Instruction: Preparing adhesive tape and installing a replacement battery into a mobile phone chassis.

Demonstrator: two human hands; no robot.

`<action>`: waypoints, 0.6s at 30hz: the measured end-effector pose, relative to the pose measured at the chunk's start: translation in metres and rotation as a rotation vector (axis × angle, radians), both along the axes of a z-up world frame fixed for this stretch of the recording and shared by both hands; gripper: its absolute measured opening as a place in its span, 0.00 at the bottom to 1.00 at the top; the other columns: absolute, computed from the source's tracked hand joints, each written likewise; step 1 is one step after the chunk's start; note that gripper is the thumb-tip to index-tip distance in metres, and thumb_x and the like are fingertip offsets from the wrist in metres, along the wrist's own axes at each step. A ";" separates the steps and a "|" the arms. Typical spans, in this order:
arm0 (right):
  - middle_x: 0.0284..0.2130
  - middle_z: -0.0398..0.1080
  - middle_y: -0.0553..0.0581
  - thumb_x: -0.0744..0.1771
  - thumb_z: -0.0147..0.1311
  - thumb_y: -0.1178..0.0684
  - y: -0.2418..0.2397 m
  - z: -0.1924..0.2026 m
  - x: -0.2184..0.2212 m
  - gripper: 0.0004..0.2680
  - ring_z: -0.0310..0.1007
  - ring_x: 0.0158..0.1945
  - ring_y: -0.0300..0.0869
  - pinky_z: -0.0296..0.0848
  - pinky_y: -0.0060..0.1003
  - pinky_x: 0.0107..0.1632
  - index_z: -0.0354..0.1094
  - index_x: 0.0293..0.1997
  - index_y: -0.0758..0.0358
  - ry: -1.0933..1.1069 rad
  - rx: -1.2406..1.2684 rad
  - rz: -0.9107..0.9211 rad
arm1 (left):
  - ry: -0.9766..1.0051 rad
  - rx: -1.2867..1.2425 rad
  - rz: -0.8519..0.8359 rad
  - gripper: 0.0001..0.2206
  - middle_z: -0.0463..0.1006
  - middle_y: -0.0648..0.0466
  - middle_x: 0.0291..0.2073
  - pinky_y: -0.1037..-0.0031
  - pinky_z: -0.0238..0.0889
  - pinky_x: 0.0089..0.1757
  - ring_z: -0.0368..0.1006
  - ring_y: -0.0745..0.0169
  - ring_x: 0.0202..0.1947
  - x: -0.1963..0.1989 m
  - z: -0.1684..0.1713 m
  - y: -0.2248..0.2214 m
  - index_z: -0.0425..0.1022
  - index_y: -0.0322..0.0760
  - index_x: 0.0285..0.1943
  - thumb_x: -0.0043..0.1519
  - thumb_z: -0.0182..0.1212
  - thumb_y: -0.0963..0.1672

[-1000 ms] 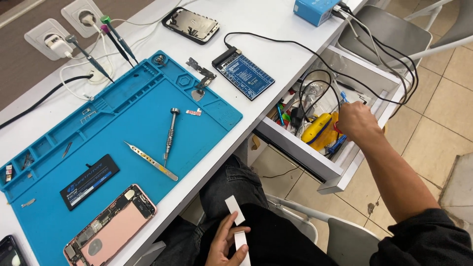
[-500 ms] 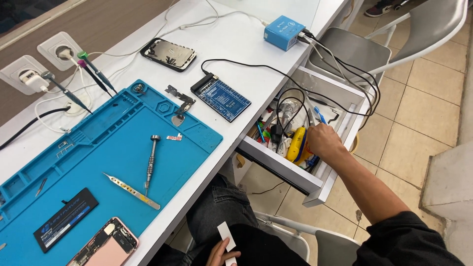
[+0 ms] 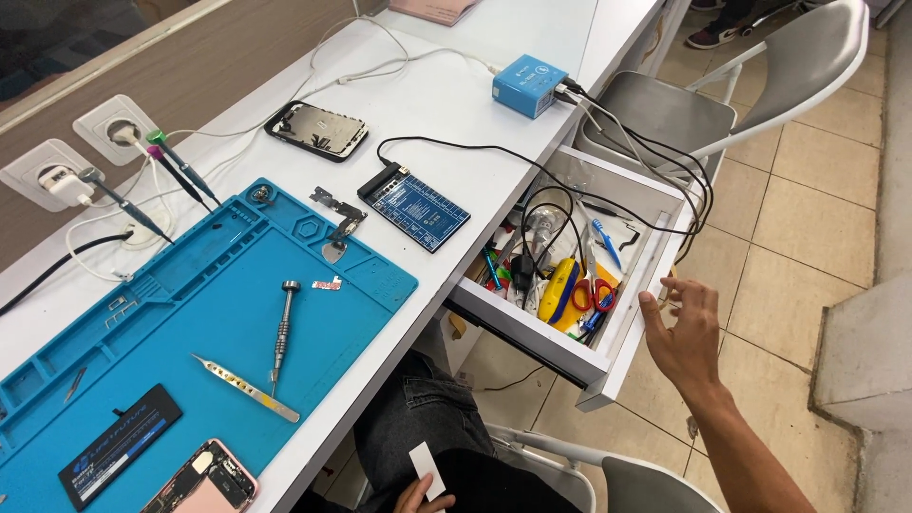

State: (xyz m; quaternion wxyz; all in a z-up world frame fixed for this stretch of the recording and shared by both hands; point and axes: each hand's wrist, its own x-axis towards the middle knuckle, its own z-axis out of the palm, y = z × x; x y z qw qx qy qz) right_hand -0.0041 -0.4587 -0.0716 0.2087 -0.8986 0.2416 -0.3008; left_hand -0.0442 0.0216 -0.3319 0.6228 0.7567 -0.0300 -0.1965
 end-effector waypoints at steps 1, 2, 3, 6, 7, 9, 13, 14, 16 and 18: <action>0.54 0.65 0.70 0.69 0.53 0.43 0.006 0.003 -0.002 0.18 0.75 0.48 0.52 0.80 0.46 0.42 0.61 0.59 0.69 -0.018 0.248 -0.026 | -0.174 0.048 0.000 0.28 0.94 0.54 0.45 0.84 0.78 0.51 0.90 0.72 0.49 -0.001 -0.003 -0.001 0.73 0.42 0.66 0.57 0.64 0.52; 0.54 0.65 0.70 0.69 0.53 0.43 0.009 0.001 -0.002 0.18 0.75 0.48 0.52 0.80 0.46 0.42 0.61 0.59 0.69 -0.023 0.250 -0.030 | -0.179 0.049 -0.004 0.28 0.94 0.54 0.45 0.84 0.78 0.51 0.90 0.72 0.49 0.002 -0.003 -0.002 0.73 0.42 0.66 0.57 0.64 0.52; 0.53 0.67 0.67 0.69 0.54 0.43 0.011 0.001 0.000 0.19 0.74 0.48 0.50 0.79 0.43 0.42 0.61 0.60 0.68 -0.052 0.272 -0.039 | -0.191 0.052 -0.005 0.28 0.94 0.54 0.45 0.84 0.77 0.51 0.89 0.72 0.49 0.004 -0.003 -0.004 0.73 0.42 0.66 0.57 0.64 0.52; 0.53 0.70 0.64 0.69 0.54 0.44 0.014 0.006 0.006 0.18 0.75 0.51 0.50 0.79 0.44 0.44 0.61 0.60 0.67 -0.072 0.353 -0.052 | -0.216 0.060 -0.005 0.28 0.94 0.55 0.45 0.84 0.75 0.53 0.88 0.71 0.50 0.010 -0.004 -0.008 0.73 0.41 0.66 0.57 0.64 0.52; 0.53 0.72 0.63 0.69 0.53 0.44 0.014 0.009 0.006 0.17 0.76 0.53 0.52 0.80 0.47 0.46 0.61 0.60 0.66 -0.057 0.410 -0.054 | -0.226 0.065 -0.004 0.28 0.94 0.56 0.44 0.83 0.74 0.53 0.87 0.71 0.51 0.009 -0.004 -0.009 0.73 0.40 0.66 0.57 0.64 0.52; 0.54 0.72 0.64 0.69 0.53 0.44 0.016 0.013 0.009 0.17 0.77 0.54 0.53 0.81 0.47 0.46 0.61 0.60 0.65 -0.055 0.429 -0.029 | -0.236 0.070 -0.003 0.28 0.94 0.56 0.44 0.83 0.74 0.54 0.87 0.71 0.52 0.008 -0.004 -0.011 0.73 0.40 0.66 0.57 0.64 0.52; 0.58 0.72 0.64 0.68 0.52 0.44 0.024 0.023 0.015 0.18 0.77 0.56 0.52 0.81 0.45 0.49 0.60 0.62 0.63 -0.033 0.457 0.052 | -0.266 0.087 0.004 0.28 0.94 0.58 0.44 0.82 0.71 0.56 0.85 0.70 0.54 0.007 -0.003 -0.013 0.73 0.38 0.66 0.57 0.64 0.51; 0.58 0.72 0.64 0.68 0.52 0.44 0.025 0.022 0.017 0.18 0.77 0.56 0.52 0.81 0.45 0.49 0.60 0.62 0.63 -0.033 0.456 0.052 | -0.266 0.086 0.004 0.28 0.94 0.58 0.44 0.82 0.71 0.56 0.85 0.70 0.54 0.006 -0.003 -0.013 0.73 0.38 0.66 0.57 0.64 0.51; 0.61 0.69 0.64 0.67 0.53 0.43 0.027 0.020 0.022 0.20 0.75 0.59 0.53 0.82 0.44 0.49 0.58 0.61 0.63 0.001 0.433 0.150 | -0.286 0.096 0.012 0.27 0.94 0.59 0.44 0.82 0.69 0.58 0.83 0.70 0.55 0.004 -0.004 -0.014 0.73 0.37 0.66 0.58 0.64 0.51; 0.61 0.69 0.64 0.67 0.54 0.43 0.029 0.017 0.028 0.20 0.76 0.58 0.51 0.83 0.44 0.49 0.57 0.61 0.62 0.011 0.364 0.198 | -0.296 0.102 0.017 0.27 0.94 0.59 0.44 0.81 0.68 0.59 0.82 0.70 0.56 0.003 -0.003 -0.014 0.73 0.37 0.66 0.58 0.64 0.51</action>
